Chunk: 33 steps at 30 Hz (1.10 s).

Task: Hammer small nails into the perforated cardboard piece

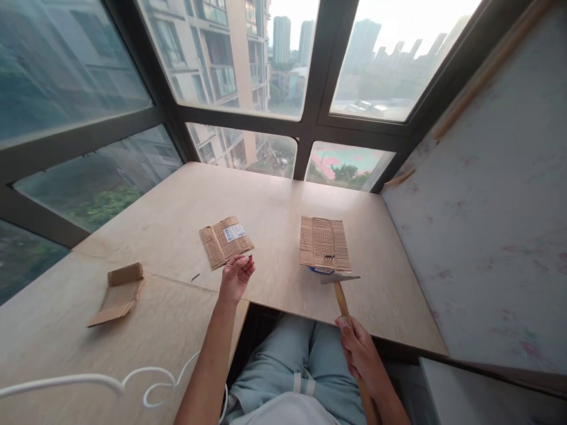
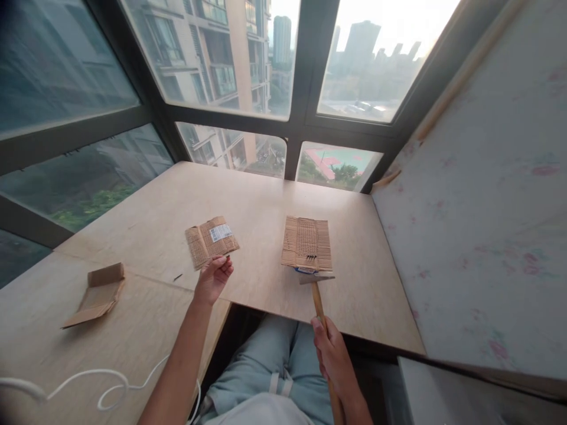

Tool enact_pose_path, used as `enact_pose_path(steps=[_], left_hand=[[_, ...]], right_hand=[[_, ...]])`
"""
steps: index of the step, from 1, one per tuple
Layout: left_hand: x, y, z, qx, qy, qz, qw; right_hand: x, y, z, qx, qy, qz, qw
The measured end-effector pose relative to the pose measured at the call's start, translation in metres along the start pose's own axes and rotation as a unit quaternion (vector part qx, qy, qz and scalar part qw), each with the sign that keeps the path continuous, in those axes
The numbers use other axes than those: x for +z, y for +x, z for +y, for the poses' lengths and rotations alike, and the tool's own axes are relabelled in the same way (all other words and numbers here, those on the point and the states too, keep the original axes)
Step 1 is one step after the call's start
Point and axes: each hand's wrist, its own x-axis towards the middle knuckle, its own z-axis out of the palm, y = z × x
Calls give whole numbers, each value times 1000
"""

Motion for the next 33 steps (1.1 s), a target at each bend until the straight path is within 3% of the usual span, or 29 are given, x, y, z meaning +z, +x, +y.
enact_pose_path(steps=[5,9,16,27,33], left_hand=[[36,-2,-25,-73,-8,-110,991],[58,-3,-43,-118,7,-162,980],[84,-2,-69,-173,70,-182,965],[114,5,-87,-181,31,-221,958],[119,6,-95,-133,96,-209,964]], right_hand=[[-6,6,-11,-19,2,1,1000],[-15,13,-15,-37,-2,5,999],[-26,23,-15,-24,16,10,1000],[-41,35,-24,-24,31,8,999],[-41,37,-18,-23,40,1,999]])
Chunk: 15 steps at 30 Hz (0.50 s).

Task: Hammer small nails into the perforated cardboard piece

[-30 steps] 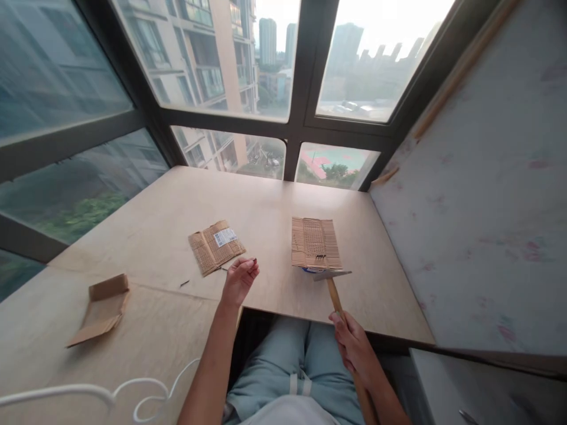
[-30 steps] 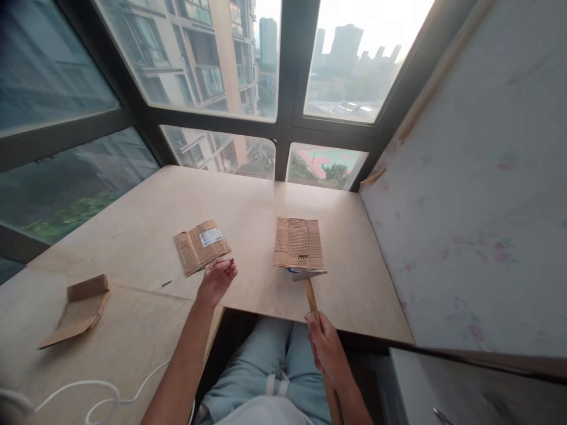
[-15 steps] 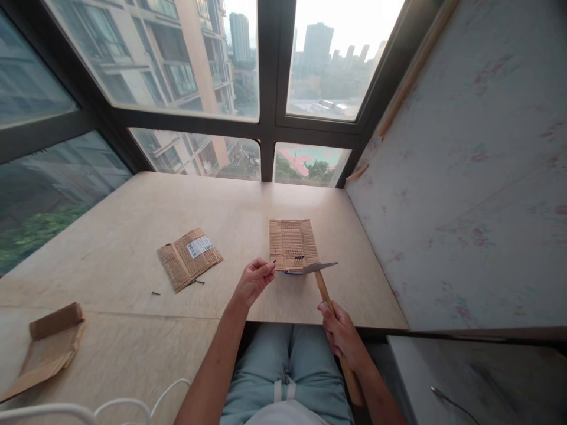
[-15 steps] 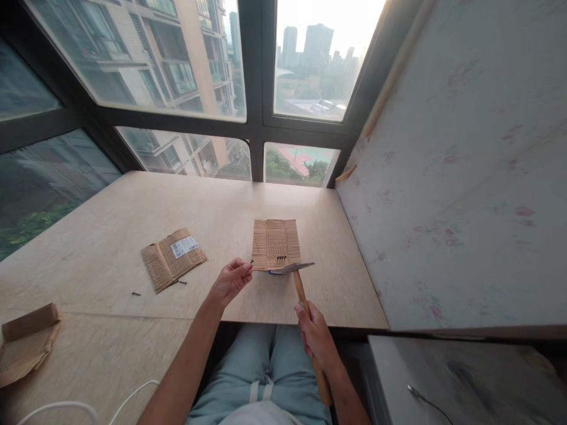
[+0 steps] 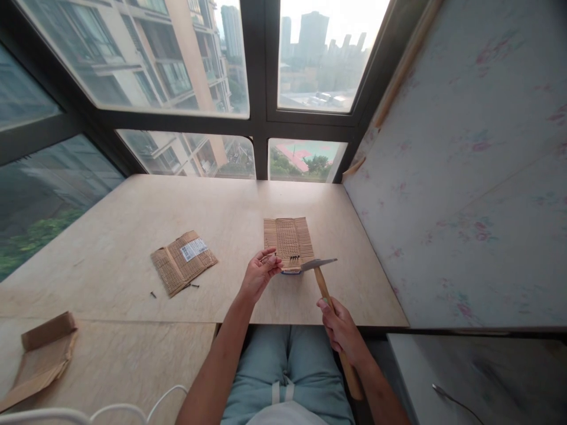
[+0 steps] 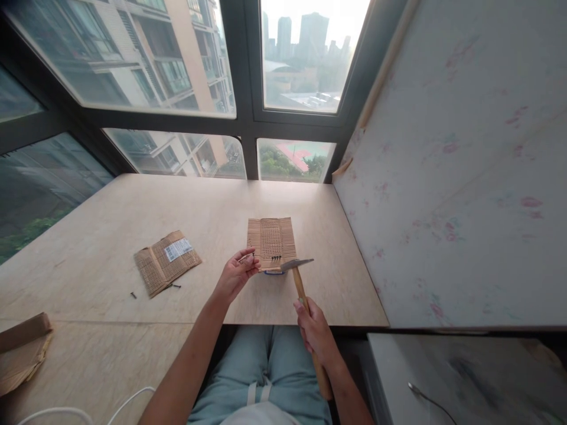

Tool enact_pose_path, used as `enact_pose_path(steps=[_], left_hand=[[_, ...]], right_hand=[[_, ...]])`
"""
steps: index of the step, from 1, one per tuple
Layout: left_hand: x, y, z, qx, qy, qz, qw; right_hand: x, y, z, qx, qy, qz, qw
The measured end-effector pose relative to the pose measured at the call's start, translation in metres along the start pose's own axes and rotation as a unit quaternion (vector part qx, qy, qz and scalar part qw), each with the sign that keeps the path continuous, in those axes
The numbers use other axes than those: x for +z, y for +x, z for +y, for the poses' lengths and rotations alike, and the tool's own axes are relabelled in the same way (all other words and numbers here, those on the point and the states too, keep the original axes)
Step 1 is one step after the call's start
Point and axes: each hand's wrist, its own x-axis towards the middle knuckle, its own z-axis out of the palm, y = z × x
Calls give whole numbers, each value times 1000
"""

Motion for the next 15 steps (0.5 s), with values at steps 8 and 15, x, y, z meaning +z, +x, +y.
enact_pose_path(steps=[8,15], left_hand=[[5,11,-5,-1,18,-25,1000],[3,15,-3,-30,6,-39,999]], right_hand=[[3,1,-1,-1,11,-3,1000],[7,-4,0,13,22,-7,1000]])
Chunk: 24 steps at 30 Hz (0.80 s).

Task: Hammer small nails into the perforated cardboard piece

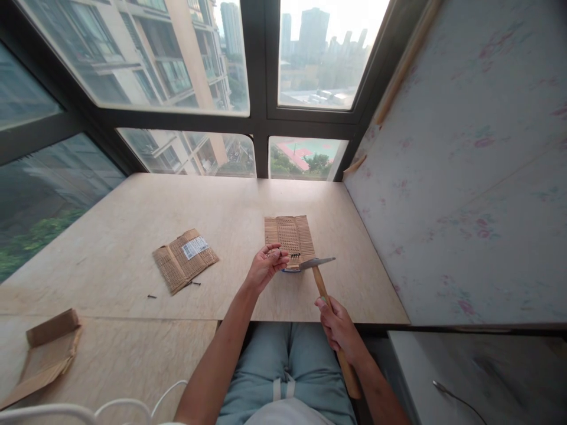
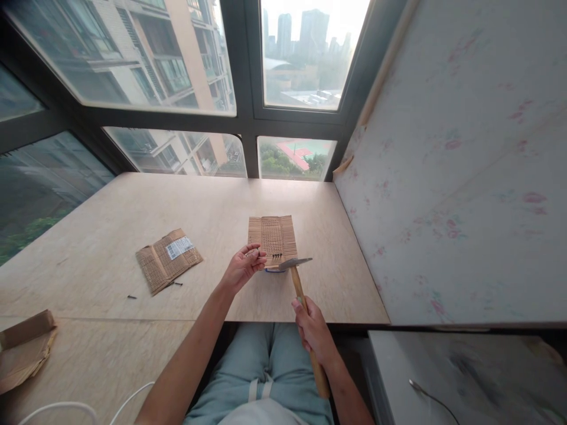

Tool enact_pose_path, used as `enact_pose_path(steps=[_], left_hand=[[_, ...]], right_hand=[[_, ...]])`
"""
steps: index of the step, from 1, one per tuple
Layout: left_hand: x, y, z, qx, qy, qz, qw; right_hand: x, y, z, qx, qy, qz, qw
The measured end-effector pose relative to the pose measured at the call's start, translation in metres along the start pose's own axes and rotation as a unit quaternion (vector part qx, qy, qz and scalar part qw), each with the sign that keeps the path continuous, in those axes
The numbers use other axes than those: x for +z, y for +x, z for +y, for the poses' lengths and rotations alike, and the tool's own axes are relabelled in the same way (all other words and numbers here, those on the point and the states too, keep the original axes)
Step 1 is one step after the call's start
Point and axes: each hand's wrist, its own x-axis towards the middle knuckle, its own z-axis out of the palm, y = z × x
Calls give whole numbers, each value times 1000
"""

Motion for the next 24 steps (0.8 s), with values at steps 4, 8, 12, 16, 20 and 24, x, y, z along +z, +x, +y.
enact_pose_path(steps=[4,8,12,16,20,24], left_hand=[[0,1,4,-2,25,3,1000],[-1,1,6,-2,83,32,996],[-1,3,3,19,151,72,986],[-1,11,-4,70,205,105,971],[-2,19,-11,102,247,95,959],[-1,21,-13,122,298,80,943]], right_hand=[[0,0,2,4,2,2,1000],[1,2,2,3,7,2,1000],[2,4,1,-1,9,2,1000],[3,6,-1,3,10,2,1000],[4,7,0,0,24,0,1000],[2,8,3,-1,27,-4,1000]])
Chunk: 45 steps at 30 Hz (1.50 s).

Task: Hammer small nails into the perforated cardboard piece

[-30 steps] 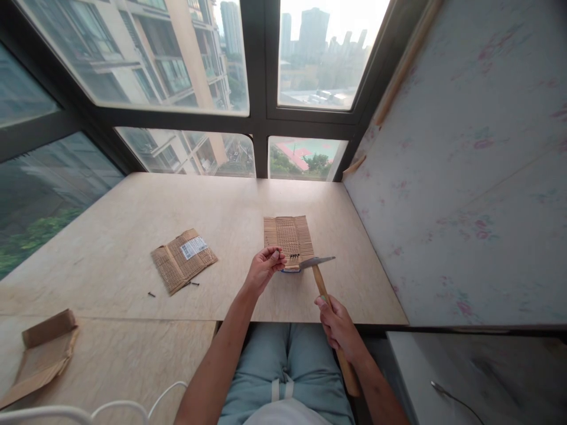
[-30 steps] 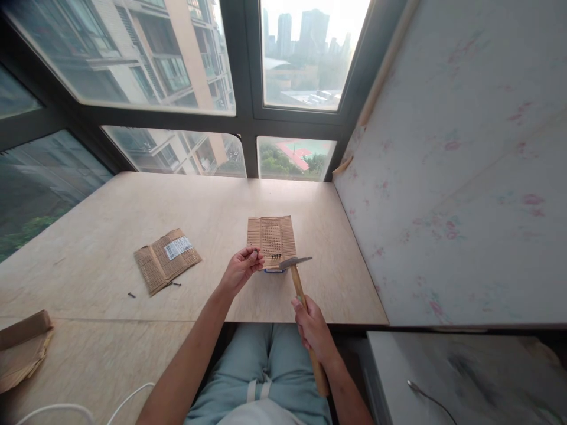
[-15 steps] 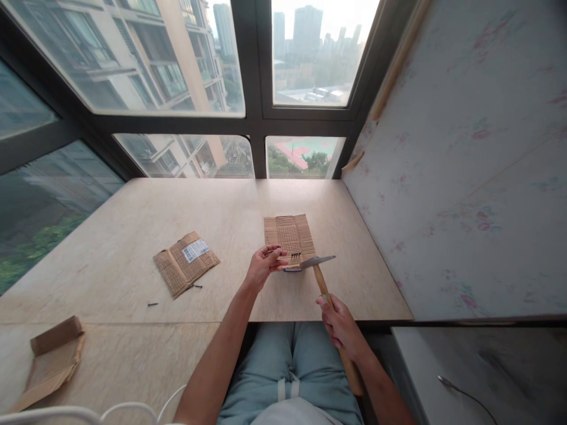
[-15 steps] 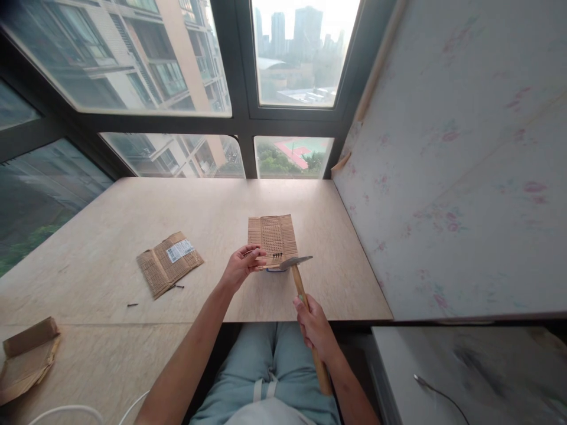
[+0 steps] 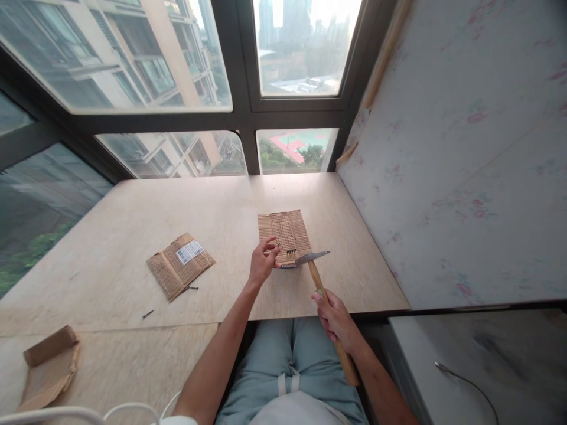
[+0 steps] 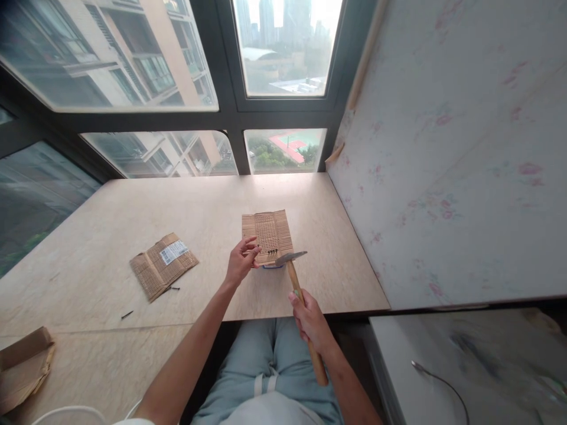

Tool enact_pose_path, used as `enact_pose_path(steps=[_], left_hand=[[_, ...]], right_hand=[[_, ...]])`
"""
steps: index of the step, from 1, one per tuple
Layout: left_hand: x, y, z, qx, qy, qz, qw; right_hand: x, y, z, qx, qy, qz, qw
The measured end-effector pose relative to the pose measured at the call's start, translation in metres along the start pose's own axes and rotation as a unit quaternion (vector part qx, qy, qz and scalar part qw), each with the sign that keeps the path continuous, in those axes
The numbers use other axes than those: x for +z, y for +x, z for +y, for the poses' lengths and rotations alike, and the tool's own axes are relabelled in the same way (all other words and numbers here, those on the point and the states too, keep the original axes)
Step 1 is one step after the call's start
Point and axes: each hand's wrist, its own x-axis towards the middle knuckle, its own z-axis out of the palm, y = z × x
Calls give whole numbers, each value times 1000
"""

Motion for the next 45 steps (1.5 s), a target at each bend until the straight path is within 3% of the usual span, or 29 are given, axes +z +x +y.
enact_pose_path(steps=[6,13,27,38,45], left_hand=[[2,1,0,33,86,-2,996],[3,3,-2,44,78,-45,995],[3,5,-6,88,188,-43,977],[2,4,-8,107,199,-43,973],[0,4,-16,137,273,-50,951]], right_hand=[[-6,1,4,10,-3,1,1000],[-7,-1,6,18,1,11,1000],[-8,-2,7,19,13,8,1000],[-7,-3,6,25,18,6,999],[-8,0,7,24,21,3,999]])
